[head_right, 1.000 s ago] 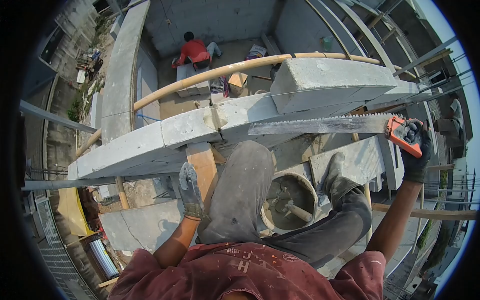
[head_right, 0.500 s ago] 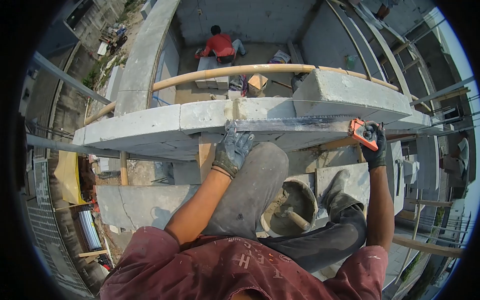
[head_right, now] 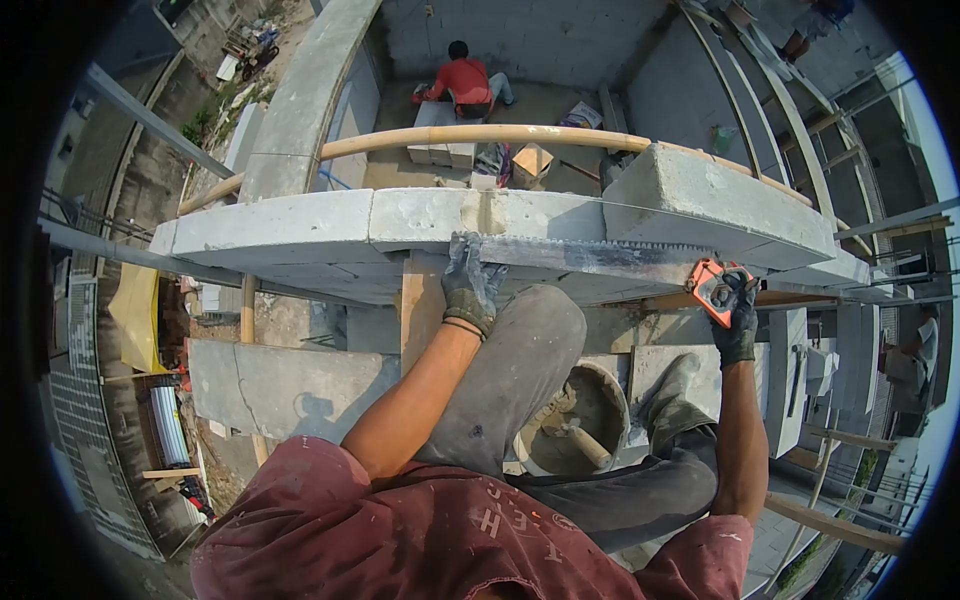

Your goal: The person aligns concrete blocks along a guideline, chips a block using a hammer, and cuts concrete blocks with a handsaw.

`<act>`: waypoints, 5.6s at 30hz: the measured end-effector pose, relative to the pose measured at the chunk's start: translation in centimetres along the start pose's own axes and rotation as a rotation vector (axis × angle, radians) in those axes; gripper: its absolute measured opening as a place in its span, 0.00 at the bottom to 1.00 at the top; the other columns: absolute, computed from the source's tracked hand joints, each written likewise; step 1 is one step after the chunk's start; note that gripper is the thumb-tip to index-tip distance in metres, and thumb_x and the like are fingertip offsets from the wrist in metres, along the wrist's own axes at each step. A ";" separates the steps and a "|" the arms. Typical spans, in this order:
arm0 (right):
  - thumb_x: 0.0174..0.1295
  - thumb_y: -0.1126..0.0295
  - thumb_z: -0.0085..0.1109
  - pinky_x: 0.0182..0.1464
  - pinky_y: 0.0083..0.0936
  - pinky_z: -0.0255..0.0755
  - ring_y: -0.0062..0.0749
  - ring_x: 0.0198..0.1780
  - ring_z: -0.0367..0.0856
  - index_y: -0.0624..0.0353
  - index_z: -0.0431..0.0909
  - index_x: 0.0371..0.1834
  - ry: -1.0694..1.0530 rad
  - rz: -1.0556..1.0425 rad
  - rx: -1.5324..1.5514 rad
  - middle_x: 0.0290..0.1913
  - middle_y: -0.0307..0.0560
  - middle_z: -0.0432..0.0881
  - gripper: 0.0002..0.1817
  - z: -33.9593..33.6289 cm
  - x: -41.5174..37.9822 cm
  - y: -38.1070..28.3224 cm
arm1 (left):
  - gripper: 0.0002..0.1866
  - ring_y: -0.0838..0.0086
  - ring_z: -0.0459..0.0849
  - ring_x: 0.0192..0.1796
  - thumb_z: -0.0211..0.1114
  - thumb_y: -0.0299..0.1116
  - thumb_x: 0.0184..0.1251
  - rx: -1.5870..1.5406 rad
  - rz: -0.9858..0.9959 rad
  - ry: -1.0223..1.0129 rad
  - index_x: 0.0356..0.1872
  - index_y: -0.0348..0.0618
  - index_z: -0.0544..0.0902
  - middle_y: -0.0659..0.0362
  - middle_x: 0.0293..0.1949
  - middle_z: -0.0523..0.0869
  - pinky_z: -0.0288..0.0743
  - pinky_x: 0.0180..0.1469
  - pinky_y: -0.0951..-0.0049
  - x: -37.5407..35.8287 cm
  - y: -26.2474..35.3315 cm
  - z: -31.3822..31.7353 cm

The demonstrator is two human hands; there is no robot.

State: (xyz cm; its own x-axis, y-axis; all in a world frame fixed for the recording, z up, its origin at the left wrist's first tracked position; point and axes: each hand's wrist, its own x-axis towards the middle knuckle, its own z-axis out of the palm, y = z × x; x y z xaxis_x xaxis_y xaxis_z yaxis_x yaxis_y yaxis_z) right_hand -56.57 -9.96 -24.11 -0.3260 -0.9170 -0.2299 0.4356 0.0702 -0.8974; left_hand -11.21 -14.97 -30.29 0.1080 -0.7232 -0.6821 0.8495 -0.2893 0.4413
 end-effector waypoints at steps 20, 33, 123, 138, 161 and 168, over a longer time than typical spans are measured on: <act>0.71 0.39 0.45 0.38 0.32 0.81 0.29 0.43 0.85 0.45 0.75 0.55 0.139 0.045 -0.124 0.45 0.34 0.84 0.25 -0.1 -0.1 1.2 | 0.15 0.55 0.83 0.54 0.62 0.31 0.71 0.003 -0.049 -0.020 0.57 0.43 0.76 0.52 0.55 0.80 0.80 0.54 0.61 0.7 -0.4 -0.7; 0.66 0.39 0.53 0.49 0.31 0.81 0.32 0.50 0.83 0.48 0.72 0.64 -0.027 -0.007 -0.021 0.56 0.39 0.81 0.31 -3.5 2.0 0.9 | 0.15 0.61 0.83 0.52 0.60 0.30 0.72 0.070 -0.057 -0.068 0.58 0.44 0.78 0.54 0.53 0.82 0.79 0.53 0.63 0.9 -1.7 -1.0; 0.58 0.57 0.63 0.55 0.46 0.67 0.50 0.53 0.75 0.57 0.78 0.45 -0.084 -0.857 -1.646 0.46 0.52 0.78 0.18 14.7 -8.2 8.8 | 0.23 0.47 0.71 0.68 0.43 0.34 0.78 -0.008 0.000 -0.292 0.71 0.46 0.61 0.45 0.68 0.69 0.74 0.64 0.41 4.5 -1.2 -2.3; 0.55 0.47 0.64 0.49 0.44 0.76 0.54 0.44 0.84 0.58 0.85 0.37 0.265 -0.228 -1.813 0.37 0.59 0.86 0.23 19.7 -2.0 8.9 | 0.20 0.44 0.81 0.55 0.54 0.29 0.74 -0.119 0.022 -0.108 0.64 0.38 0.67 0.39 0.58 0.76 0.84 0.53 0.43 0.3 -1.1 0.1; 0.64 0.57 0.50 0.48 0.42 0.77 0.54 0.45 0.84 0.53 0.86 0.38 -0.189 -0.281 -2.100 0.44 0.55 0.85 0.17 17.7 2.9 9.8 | 0.18 0.47 0.78 0.58 0.56 0.34 0.75 -0.110 -0.047 -0.096 0.61 0.41 0.70 0.44 0.57 0.76 0.82 0.57 0.47 0.5 -0.9 -0.1; 0.64 0.54 0.51 0.50 0.42 0.77 0.51 0.46 0.84 0.51 0.87 0.37 -0.240 -0.360 -2.116 0.44 0.53 0.86 0.18 13.9 5.8 12.0 | 0.19 0.49 0.83 0.53 0.51 0.34 0.77 -0.077 -0.030 -0.084 0.64 0.39 0.68 0.42 0.56 0.77 0.86 0.49 0.49 0.4 -1.1 0.3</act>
State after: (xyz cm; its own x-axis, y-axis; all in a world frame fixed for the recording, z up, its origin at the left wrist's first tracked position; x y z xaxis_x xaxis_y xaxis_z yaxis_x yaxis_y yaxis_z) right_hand -41.59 -19.92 -31.00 -0.0016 -0.9937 -0.1123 -0.9933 -0.0114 0.1149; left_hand -12.24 -15.16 -30.87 0.0407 -0.7660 -0.6415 0.8890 -0.2654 0.3732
